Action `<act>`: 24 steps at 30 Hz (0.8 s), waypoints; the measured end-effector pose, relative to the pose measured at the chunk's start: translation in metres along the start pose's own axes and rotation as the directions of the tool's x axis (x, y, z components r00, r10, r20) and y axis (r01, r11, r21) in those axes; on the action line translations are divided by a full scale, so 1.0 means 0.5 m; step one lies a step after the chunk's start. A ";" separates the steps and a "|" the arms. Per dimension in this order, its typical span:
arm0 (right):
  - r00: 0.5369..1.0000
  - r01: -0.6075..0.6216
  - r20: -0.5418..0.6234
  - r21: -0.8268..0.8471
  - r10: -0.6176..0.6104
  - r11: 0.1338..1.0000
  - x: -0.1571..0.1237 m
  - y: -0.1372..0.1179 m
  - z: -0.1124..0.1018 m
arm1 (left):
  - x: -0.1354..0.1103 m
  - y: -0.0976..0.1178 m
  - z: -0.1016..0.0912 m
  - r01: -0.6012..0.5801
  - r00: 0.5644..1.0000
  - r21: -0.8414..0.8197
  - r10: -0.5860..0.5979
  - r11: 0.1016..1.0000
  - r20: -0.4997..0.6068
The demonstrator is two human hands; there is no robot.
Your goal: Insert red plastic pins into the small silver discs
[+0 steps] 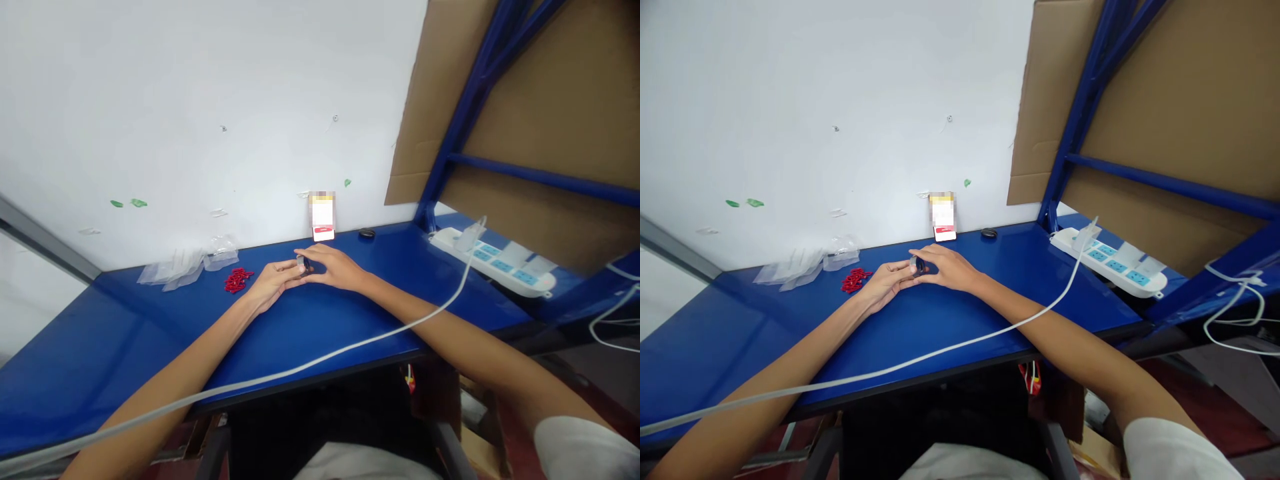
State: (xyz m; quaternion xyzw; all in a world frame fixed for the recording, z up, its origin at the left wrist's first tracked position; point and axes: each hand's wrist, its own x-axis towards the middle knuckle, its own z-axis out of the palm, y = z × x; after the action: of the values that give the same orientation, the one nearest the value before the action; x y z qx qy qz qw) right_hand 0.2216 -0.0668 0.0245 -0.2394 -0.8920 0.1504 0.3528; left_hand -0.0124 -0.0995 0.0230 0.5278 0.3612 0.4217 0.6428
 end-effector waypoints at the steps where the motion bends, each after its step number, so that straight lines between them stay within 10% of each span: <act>1: 1.000 0.010 0.005 0.000 -0.010 1.000 0.000 -0.001 -0.001 | 0.000 0.001 0.000 -0.004 1.000 0.004 0.004 1.000 0.006; 16: 1.000 0.010 0.006 -0.020 -0.010 1.000 0.007 -0.015 -0.028 | 0.000 0.006 0.010 -0.028 0.998 0.093 0.022 0.995 0.063; 24: 0.938 -0.296 0.097 -0.270 0.332 0.916 0.000 0.089 -0.078 | 0.011 0.019 -0.009 -0.169 0.955 0.487 0.265 0.857 -0.134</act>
State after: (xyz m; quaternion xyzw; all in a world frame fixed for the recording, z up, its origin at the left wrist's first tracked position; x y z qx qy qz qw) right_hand 0.2634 -0.0254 0.0324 -0.4113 -0.8762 0.1073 0.2270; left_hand -0.0156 -0.0918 0.0315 0.6610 0.4520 0.4417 0.4046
